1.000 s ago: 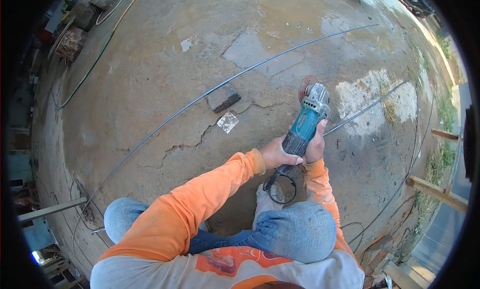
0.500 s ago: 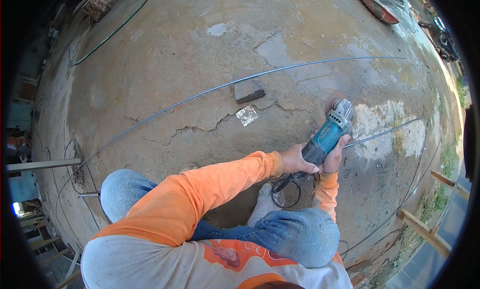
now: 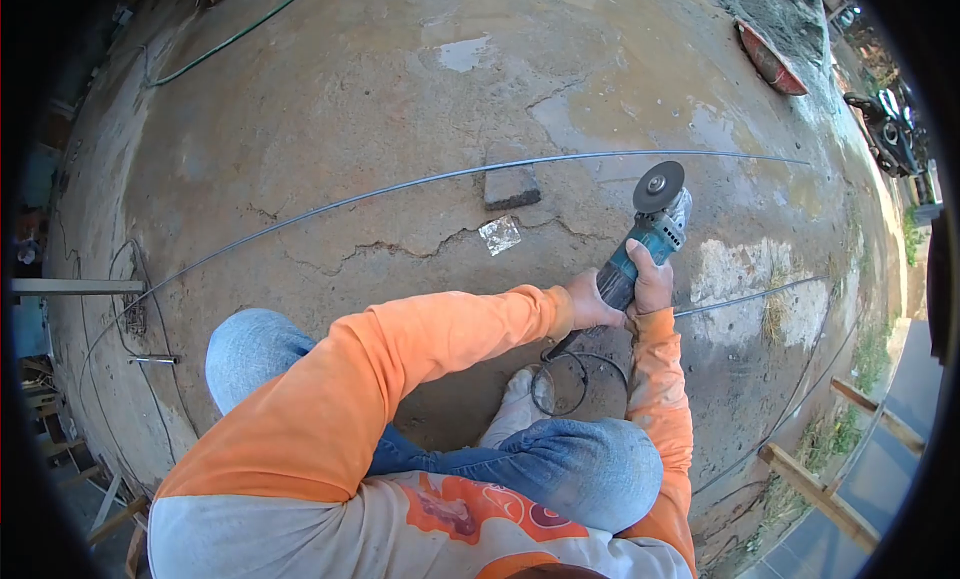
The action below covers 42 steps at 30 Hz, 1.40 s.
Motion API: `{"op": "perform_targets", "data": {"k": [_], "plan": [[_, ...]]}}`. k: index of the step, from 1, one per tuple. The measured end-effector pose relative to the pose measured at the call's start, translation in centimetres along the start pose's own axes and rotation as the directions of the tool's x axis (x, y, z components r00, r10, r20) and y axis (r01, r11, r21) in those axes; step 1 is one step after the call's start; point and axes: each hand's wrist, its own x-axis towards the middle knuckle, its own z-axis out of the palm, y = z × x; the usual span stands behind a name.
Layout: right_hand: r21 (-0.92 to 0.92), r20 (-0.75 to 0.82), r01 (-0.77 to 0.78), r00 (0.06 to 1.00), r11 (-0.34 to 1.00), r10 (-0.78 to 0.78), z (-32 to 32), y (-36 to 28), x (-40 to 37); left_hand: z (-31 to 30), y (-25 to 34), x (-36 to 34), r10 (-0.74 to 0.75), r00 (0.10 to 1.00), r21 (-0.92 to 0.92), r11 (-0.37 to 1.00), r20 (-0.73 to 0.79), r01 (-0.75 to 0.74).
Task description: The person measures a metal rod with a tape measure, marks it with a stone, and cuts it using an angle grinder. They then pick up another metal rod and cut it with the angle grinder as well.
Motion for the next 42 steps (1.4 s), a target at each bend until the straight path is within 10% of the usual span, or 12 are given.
{"op": "perform_targets", "data": {"k": [4, 6, 10, 11, 12, 14, 16, 20, 42], "plan": [[0.038, 0.092, -0.088, 0.992, 0.995, 0.084, 3.8, -4.5, 1.4, -1.8, 4.2, 0.7, -0.063, 0.997, 0.146, 0.987, -0.048, 0.069], [-0.130, 0.050, -0.103, 0.993, 0.986, 0.110, 6.2, -6.3, 0.6, -2.7, 9.0, -2.4, -0.143, 0.932, 0.288, 0.926, -0.333, 0.245], [-0.539, -0.007, -0.102, 0.993, 0.836, 0.117, 7.4, -5.0, 4.6, -5.4, 8.4, -1.5, -0.093, 0.965, 0.395, 0.899, -0.246, 0.187], [-0.644, 0.016, -0.063, 0.995, 0.762, 0.096, 8.2, -6.0, 4.2, -9.2, 10.0, -2.4, 0.006, 0.971, 0.300, 0.951, 0.238, -0.079], [-0.655, 0.005, -0.070, 0.995, 0.752, 0.097, 8.4, -5.3, 4.3, -11.6, 12.5, -4.2, -0.179, 0.952, 0.573, 0.819, 0.247, 0.005], [-0.849, 0.066, 0.173, 0.972, 0.500, -0.224, 8.1, -2.7, 5.3, -18.6, 8.6, -5.4, 0.075, 0.991, 0.774, 0.632, -0.113, 0.040], [-0.885, 0.056, 0.151, 0.973, 0.440, -0.222, 7.8, -0.6, 6.7, -24.9, 4.9, -5.7, 0.325, 0.900, 0.876, 0.469, -0.290, 0.113], [-0.951, -0.010, 0.026, 0.993, 0.310, -0.116, 8.1, 1.0, 7.0, -32.3, -1.4, -5.4, 0.007, 0.906, 0.710, 0.623, -0.424, 0.327], [-0.978, 0.058, 0.067, 0.997, 0.197, -0.053, 9.1, 3.3, 7.9, -33.2, -2.1, -4.9, -0.010, 0.934, 0.855, 0.400, -0.356, 0.330]]}}
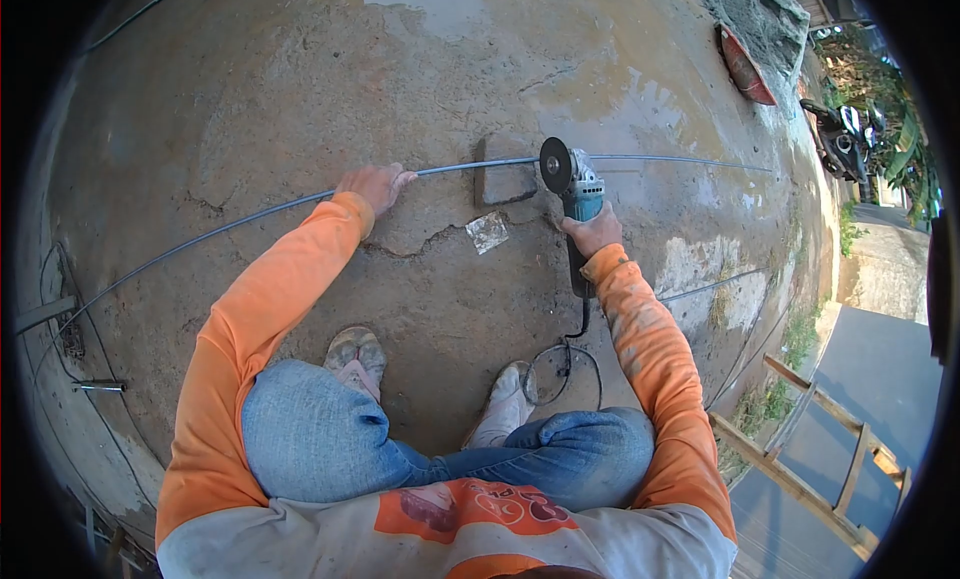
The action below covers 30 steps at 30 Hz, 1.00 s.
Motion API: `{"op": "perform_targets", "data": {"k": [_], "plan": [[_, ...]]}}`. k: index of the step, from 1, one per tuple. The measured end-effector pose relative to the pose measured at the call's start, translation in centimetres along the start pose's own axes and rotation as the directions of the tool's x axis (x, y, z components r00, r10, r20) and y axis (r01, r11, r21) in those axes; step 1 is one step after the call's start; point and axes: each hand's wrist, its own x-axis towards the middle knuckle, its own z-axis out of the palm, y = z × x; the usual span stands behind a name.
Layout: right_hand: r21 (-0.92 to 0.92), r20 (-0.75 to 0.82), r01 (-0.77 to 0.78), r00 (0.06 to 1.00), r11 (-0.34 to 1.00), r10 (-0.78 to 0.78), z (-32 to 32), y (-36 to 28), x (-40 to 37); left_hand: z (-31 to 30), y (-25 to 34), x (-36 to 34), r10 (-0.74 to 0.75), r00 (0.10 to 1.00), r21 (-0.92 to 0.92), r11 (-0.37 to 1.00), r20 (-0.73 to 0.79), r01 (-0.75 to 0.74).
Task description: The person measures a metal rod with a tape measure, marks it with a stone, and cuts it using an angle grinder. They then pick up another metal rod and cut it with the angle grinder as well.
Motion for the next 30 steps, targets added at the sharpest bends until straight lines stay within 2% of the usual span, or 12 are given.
{"op": "perform_targets", "data": {"k": [30], "plan": [[-0.015, 0.005, -0.020, 1.000, 1.000, 0.020, 0.3, -0.2, 0.1, 0.4, -0.2, 0.1, 0.008, 1.000, 0.028, 1.000, -0.017, -0.008]]}}
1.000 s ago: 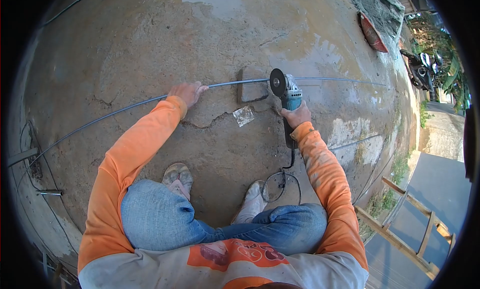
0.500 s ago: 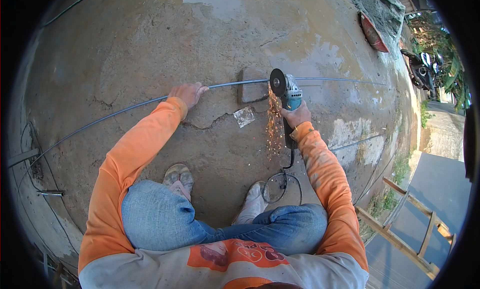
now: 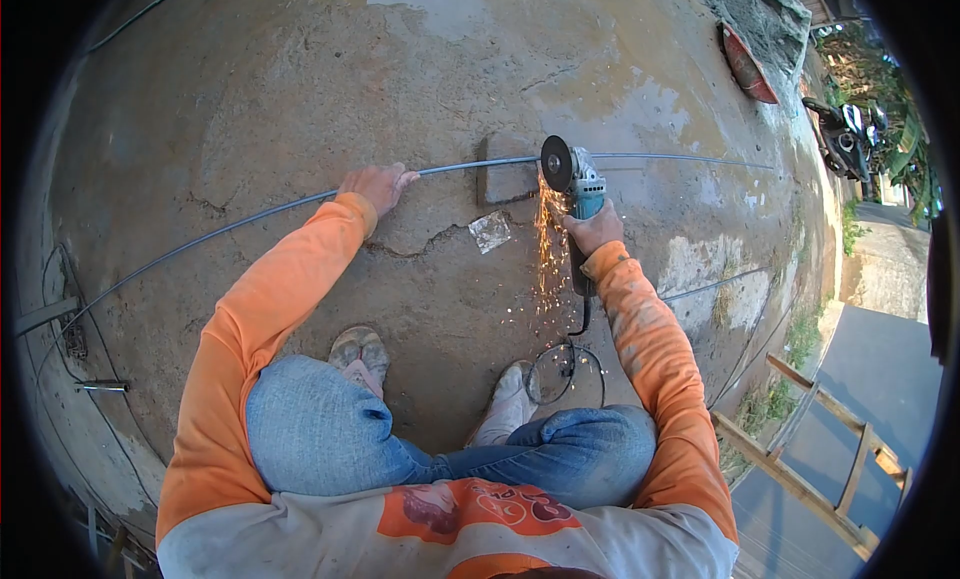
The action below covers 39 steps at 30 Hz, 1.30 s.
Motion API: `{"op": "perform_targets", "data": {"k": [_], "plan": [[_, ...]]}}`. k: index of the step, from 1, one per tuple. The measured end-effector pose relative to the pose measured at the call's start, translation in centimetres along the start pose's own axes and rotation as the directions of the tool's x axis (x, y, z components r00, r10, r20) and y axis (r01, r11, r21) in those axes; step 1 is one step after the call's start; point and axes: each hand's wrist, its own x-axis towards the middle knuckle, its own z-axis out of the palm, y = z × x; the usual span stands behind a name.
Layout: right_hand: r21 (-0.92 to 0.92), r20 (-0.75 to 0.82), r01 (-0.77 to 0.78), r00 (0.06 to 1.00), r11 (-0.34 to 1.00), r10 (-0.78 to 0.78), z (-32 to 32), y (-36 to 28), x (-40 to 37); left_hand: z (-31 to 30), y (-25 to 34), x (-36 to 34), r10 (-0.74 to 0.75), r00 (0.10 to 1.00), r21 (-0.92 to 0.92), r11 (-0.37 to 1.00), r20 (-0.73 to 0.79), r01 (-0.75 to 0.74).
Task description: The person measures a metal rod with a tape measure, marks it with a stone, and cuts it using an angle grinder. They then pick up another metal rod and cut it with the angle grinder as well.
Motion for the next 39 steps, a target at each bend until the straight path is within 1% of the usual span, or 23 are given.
{"op": "perform_targets", "data": {"k": [2, 5, 10, 17, 19, 22, 23, 25, 30, 32, 33, 35, 37, 39], "plan": [[0.020, 0.005, 0.000, 1.000, 1.000, 0.000, -0.1, -0.2, -0.1, 0.4, -0.3, 0.2, 0.020, 1.000, 0.013, 1.000, -0.021, -0.020], [-0.008, -0.004, -0.007, 1.000, 1.000, 0.007, 0.0, -0.1, -0.1, 0.7, -0.4, 0.2, 0.042, 0.997, 0.014, 0.999, -0.057, -0.041], [0.015, 0.008, -0.005, 1.000, 1.000, 0.005, -0.1, -0.2, -0.1, 0.3, -0.1, 0.1, 0.029, 0.999, 0.022, 0.999, -0.038, -0.028], [-0.014, 0.009, -0.007, 1.000, 1.000, 0.007, 0.1, 0.1, 0.2, 0.5, -0.4, 0.4, 0.020, 1.000, 0.007, 1.000, -0.011, -0.020], [-0.045, 0.017, -0.037, 0.999, 0.998, 0.038, 0.0, -0.2, 0.2, 0.5, -0.3, 0.3, 0.020, 1.000, 0.004, 1.000, -0.018, -0.020], [-0.024, 0.015, -0.055, 0.998, 0.998, 0.055, -0.4, -0.9, -0.1, 0.6, -0.4, 0.3, 0.020, 1.000, 0.000, 1.000, -0.023, -0.020], [-0.023, 0.016, -0.053, 0.998, 0.998, 0.053, -0.3, -0.8, 0.0, 0.7, -0.4, 0.3, 0.021, 1.000, -0.003, 1.000, -0.021, -0.021], [-0.018, -0.024, 0.008, 1.000, 1.000, -0.008, -0.1, -0.5, 0.2, 0.7, -0.5, 0.4, 0.024, 1.000, 0.003, 1.000, -0.016, -0.024], [-0.005, 0.002, 0.013, 1.000, 1.000, -0.013, -0.3, -0.7, 0.5, 0.8, -0.5, 0.3, 0.023, 1.000, 0.014, 1.000, -0.004, -0.023], [-0.001, 0.012, 0.016, 1.000, 1.000, -0.016, -0.6, -1.2, 0.5, 1.5, -0.7, 0.4, 0.040, 0.992, -0.018, 0.999, -0.122, -0.043], [-0.019, 0.015, 0.003, 1.000, 1.000, -0.003, -0.7, -1.4, 0.5, 1.7, -1.0, 0.6, 0.040, 0.992, -0.018, 0.999, -0.122, -0.042], [-0.038, 0.019, -0.009, 1.000, 0.999, 0.010, -0.6, -1.4, 0.6, 1.1, -0.7, 0.5, 0.038, 0.998, -0.018, 0.999, -0.055, -0.039], [-0.008, -0.007, -0.008, 1.000, 1.000, 0.008, -0.3, -1.2, 0.7, 0.9, -0.5, 0.4, 0.031, 0.998, -0.008, 0.999, -0.050, -0.032], [-0.017, 0.001, -0.019, 1.000, 1.000, 0.019, -0.4, -1.3, 0.8, 0.8, -0.5, 0.4, 0.025, 0.999, 0.002, 1.000, -0.044, -0.025]]}}
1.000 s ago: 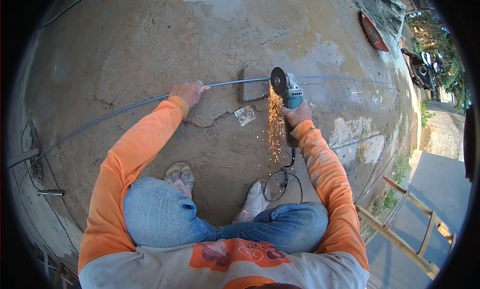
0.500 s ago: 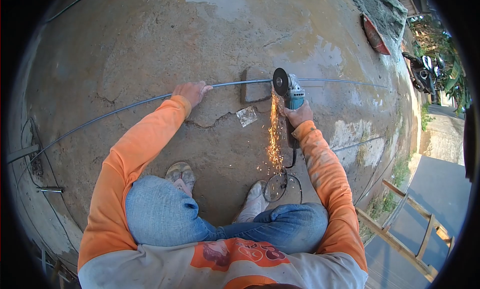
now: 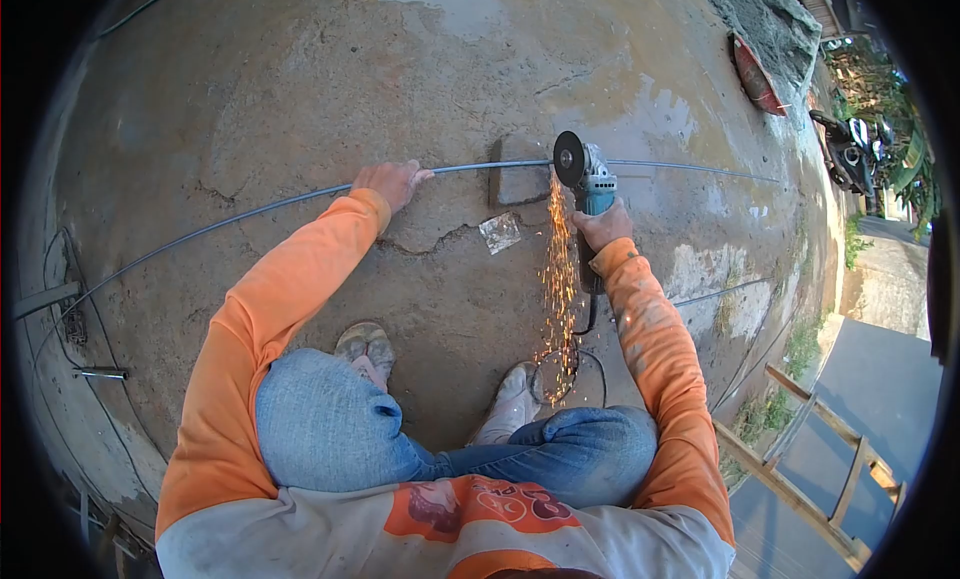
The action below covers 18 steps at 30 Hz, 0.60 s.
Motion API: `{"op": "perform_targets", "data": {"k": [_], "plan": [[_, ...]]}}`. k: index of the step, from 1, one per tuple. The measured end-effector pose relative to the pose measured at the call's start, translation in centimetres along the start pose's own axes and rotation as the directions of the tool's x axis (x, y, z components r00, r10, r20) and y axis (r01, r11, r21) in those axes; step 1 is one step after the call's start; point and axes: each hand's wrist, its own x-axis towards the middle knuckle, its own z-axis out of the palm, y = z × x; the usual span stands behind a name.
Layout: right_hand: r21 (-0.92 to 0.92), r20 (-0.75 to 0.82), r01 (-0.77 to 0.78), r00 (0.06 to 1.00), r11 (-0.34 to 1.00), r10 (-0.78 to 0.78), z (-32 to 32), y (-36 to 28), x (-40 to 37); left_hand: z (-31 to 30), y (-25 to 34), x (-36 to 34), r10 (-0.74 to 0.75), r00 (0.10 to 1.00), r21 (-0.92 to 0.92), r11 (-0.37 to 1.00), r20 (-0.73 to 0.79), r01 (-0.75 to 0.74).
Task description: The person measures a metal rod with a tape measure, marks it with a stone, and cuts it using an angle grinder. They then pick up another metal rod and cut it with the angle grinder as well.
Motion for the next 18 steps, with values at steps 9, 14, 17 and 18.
{"op": "perform_targets", "data": {"k": [9, 14, 17, 18], "plan": [[0.006, -0.016, 0.036, 0.999, 0.999, -0.036, 0.1, 0.3, -0.3, -0.3, 0.3, -0.2, -0.013, 1.000, 0.009, 1.000, 0.017, 0.013], [-0.030, -0.030, 0.003, 1.000, 1.000, -0.004, 0.4, 0.5, -0.4, 0.1, 0.0, 0.1, -0.019, 1.000, -0.007, 1.000, 0.022, 0.019], [0.033, 0.000, 0.017, 1.000, 0.999, -0.017, 0.4, 1.0, -0.3, 0.1, 0.0, 0.0, -0.006, 1.000, -0.006, 1.000, 0.002, 0.006], [0.022, 0.006, 0.014, 1.000, 1.000, -0.014, 0.5, 1.2, -0.2, 0.0, 0.0, 0.1, -0.006, 1.000, -0.006, 1.000, 0.002, 0.006]]}}
